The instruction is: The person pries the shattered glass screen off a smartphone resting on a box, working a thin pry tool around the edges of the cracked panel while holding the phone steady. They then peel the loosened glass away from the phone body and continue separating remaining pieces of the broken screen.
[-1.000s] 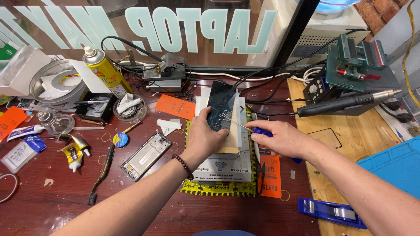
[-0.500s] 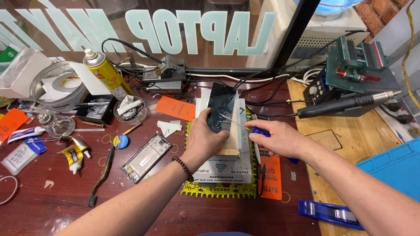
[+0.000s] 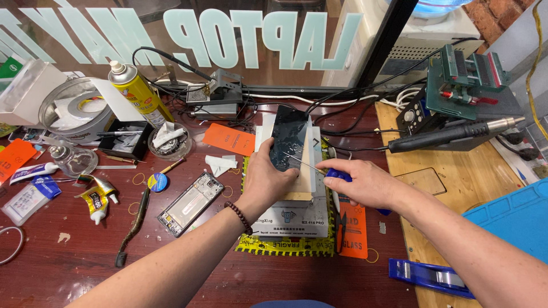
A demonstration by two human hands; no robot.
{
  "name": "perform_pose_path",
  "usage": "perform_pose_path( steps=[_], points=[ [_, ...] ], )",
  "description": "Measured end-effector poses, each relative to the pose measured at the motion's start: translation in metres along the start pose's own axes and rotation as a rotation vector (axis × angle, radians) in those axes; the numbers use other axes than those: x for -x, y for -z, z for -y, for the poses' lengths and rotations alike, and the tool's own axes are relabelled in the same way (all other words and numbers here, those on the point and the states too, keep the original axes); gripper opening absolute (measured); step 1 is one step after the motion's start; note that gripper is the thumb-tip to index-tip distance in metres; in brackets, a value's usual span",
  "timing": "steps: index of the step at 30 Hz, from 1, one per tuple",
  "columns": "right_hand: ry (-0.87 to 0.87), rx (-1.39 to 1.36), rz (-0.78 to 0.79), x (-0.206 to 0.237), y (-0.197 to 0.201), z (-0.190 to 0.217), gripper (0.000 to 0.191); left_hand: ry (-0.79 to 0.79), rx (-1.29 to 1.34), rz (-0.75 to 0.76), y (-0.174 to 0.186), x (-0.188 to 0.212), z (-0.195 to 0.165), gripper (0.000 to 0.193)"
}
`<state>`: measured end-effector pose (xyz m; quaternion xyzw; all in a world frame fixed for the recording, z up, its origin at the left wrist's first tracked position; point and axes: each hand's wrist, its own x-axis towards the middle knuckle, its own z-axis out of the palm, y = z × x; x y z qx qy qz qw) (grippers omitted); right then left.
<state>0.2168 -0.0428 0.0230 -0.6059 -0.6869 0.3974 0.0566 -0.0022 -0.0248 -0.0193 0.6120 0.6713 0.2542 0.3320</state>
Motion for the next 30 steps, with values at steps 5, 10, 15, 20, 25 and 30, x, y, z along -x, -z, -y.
perform_pose_path(
  steps=[5, 10, 15, 20, 25, 30],
  points=[
    [-0.056, -0.047, -0.013, -0.002, 0.003, 0.001, 0.047, -0.003, 0.007, -0.002, 0.000, 0.000, -0.001, 0.096],
    [-0.056, -0.043, -0.039, -0.006, 0.006, 0.005, 0.047, -0.016, -0.020, -0.016, 0.000, -0.001, -0.002, 0.101],
    [-0.047, -0.034, -0.024, -0.007, 0.004, 0.007, 0.049, 0.005, -0.009, -0.008, 0.001, 0.000, -0.002, 0.100],
    [-0.047, -0.017, 0.013, -0.005, 0.005, -0.001, 0.045, 0.015, 0.015, 0.012, 0.002, 0.001, -0.003, 0.098],
    [0.120, 0.082, -0.010, 0.004, 0.004, -0.009, 0.046, -0.036, 0.004, -0.032, 0.001, -0.001, -0.002, 0.100],
    [-0.078, 0.008, 0.031, 0.006, 0.007, -0.004, 0.044, -0.001, 0.030, 0.006, 0.002, -0.001, -0.001, 0.097]
  ],
)
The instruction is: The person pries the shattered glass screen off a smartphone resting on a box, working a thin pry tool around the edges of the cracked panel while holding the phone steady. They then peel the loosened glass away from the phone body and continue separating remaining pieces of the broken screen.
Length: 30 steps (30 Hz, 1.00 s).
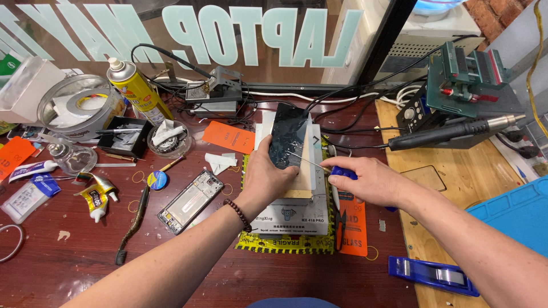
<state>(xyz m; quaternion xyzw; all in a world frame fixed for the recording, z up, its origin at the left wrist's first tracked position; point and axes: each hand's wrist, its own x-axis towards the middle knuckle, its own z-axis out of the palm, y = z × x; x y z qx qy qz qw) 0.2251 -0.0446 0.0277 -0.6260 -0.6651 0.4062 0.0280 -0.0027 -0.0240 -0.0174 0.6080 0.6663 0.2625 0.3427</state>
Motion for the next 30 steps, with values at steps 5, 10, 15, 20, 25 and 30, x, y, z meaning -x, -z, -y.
perform_pose_path(
  steps=[5, 10, 15, 20, 25, 30],
  points=[
    [0.131, 0.092, 0.026, 0.001, 0.004, 0.005, 0.045, -0.040, -0.009, -0.017, 0.001, 0.002, 0.000, 0.097],
    [0.053, 0.064, 0.051, -0.003, 0.004, 0.003, 0.043, -0.040, -0.018, -0.015, 0.000, 0.002, 0.002, 0.097],
    [0.206, 0.104, -0.007, -0.004, -0.001, 0.000, 0.045, -0.026, -0.039, -0.016, -0.002, 0.000, 0.004, 0.097],
    [0.069, 0.046, 0.002, -0.004, 0.000, 0.000, 0.045, -0.040, -0.050, -0.019, -0.003, -0.001, 0.005, 0.097],
    [0.068, 0.025, 0.021, 0.000, 0.002, -0.004, 0.045, -0.013, -0.048, -0.005, -0.003, -0.002, 0.004, 0.096],
    [0.029, -0.005, 0.064, 0.006, 0.002, -0.009, 0.045, -0.021, -0.043, -0.009, -0.002, -0.002, 0.004, 0.096]
  ],
)
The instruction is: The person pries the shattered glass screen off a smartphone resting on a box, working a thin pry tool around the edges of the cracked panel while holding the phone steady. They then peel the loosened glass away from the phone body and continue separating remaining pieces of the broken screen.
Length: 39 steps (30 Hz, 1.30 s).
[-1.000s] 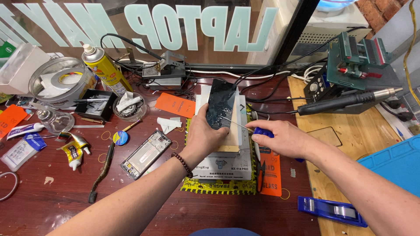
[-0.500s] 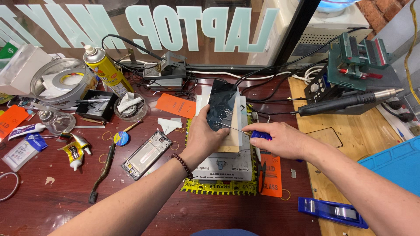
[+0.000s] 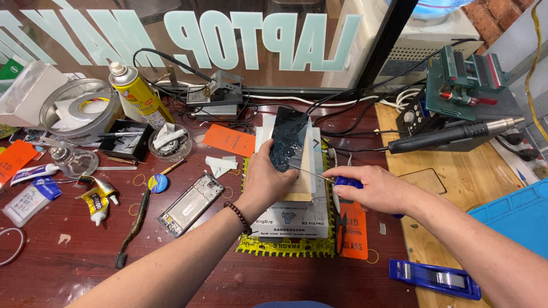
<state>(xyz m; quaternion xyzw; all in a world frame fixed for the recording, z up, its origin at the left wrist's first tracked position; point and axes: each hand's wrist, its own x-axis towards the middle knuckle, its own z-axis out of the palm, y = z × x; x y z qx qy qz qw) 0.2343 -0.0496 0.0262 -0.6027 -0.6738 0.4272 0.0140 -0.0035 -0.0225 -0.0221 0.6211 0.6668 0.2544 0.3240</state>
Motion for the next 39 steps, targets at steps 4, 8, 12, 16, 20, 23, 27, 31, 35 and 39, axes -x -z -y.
perform_pose_path(
  steps=[4, 8, 12, 16, 20, 23, 27, 31, 35, 39],
  points=[
    [-0.039, -0.031, 0.002, 0.000, -0.002, 0.001, 0.047, 0.011, -0.018, 0.005, 0.000, 0.000, -0.002, 0.097],
    [-0.047, -0.060, 0.010, 0.000, -0.003, 0.002, 0.048, 0.017, -0.005, 0.016, 0.002, 0.001, -0.003, 0.097],
    [-0.053, -0.044, -0.005, 0.000, -0.002, 0.002, 0.047, 0.033, -0.017, 0.033, 0.002, 0.001, -0.005, 0.097],
    [-0.049, -0.091, -0.002, 0.000, -0.002, 0.002, 0.047, 0.026, -0.028, 0.028, 0.002, 0.001, -0.004, 0.097],
    [-0.068, -0.105, -0.007, 0.000, -0.002, 0.002, 0.047, 0.028, -0.035, 0.020, 0.001, -0.001, -0.003, 0.097],
    [-0.066, -0.074, -0.021, 0.000, -0.004, 0.001, 0.047, 0.027, -0.025, 0.020, 0.000, -0.003, -0.003, 0.100],
    [0.028, -0.060, -0.017, 0.001, -0.005, -0.004, 0.048, 0.050, -0.021, 0.023, 0.000, -0.009, -0.004, 0.103],
    [0.001, -0.065, 0.021, 0.004, -0.003, -0.010, 0.046, -0.007, -0.003, 0.038, 0.002, -0.012, -0.003, 0.105],
    [0.006, -0.043, 0.009, 0.006, -0.007, -0.011, 0.046, 0.020, -0.014, 0.064, 0.004, -0.013, -0.006, 0.109],
    [0.055, -0.102, -0.003, 0.006, -0.012, -0.010, 0.049, 0.011, 0.011, 0.066, 0.007, -0.010, -0.007, 0.107]
  ],
)
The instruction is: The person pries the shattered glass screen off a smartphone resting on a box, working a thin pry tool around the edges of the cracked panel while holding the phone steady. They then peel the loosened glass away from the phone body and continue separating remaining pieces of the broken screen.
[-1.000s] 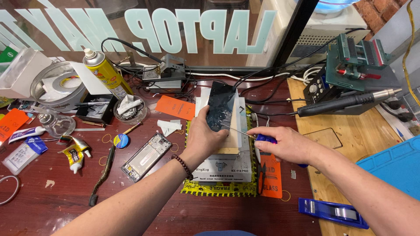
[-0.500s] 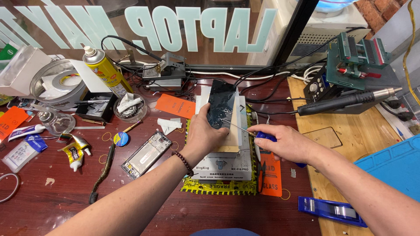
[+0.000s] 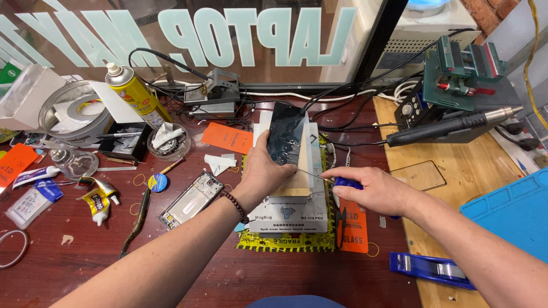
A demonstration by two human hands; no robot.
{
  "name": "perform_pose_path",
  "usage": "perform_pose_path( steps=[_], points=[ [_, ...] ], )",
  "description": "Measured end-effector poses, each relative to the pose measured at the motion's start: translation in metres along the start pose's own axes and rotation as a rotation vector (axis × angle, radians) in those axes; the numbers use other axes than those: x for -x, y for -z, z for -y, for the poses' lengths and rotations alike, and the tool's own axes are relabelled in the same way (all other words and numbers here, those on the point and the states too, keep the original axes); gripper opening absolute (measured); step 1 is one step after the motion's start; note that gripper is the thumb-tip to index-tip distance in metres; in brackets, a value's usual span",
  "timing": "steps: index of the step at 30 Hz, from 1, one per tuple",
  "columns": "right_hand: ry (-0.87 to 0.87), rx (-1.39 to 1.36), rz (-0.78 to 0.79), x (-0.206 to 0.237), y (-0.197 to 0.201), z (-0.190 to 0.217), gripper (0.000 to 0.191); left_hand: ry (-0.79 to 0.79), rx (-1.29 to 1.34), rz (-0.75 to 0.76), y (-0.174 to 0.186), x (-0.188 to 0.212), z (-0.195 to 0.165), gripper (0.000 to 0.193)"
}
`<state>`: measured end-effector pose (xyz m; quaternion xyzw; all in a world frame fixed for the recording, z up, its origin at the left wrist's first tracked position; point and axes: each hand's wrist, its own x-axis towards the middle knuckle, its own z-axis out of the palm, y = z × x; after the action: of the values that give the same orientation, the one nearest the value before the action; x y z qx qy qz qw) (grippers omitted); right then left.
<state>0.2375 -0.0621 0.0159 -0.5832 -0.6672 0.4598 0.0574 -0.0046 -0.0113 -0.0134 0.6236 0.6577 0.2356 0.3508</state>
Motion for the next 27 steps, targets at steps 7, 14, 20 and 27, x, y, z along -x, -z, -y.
perform_pose_path(
  steps=[7, 14, 20, 27],
  points=[
    [-0.018, 0.003, 0.004, -0.0024, 0.0006, 0.0004, 0.047, 0.008, 0.036, 0.001, 0.0007, 0.0004, -0.0026, 0.102],
    [-0.034, -0.020, 0.002, -0.0032, 0.0001, 0.0020, 0.048, -0.005, 0.040, -0.012, 0.0009, 0.0009, -0.0025, 0.099],
    [-0.065, -0.009, -0.004, -0.0012, -0.0019, 0.0046, 0.047, 0.000, 0.042, -0.005, 0.0021, 0.0023, -0.0046, 0.099],
    [-0.102, -0.030, -0.017, 0.0002, -0.0010, 0.0074, 0.047, 0.018, 0.060, 0.021, 0.0040, 0.0038, -0.0080, 0.099]
  ],
)
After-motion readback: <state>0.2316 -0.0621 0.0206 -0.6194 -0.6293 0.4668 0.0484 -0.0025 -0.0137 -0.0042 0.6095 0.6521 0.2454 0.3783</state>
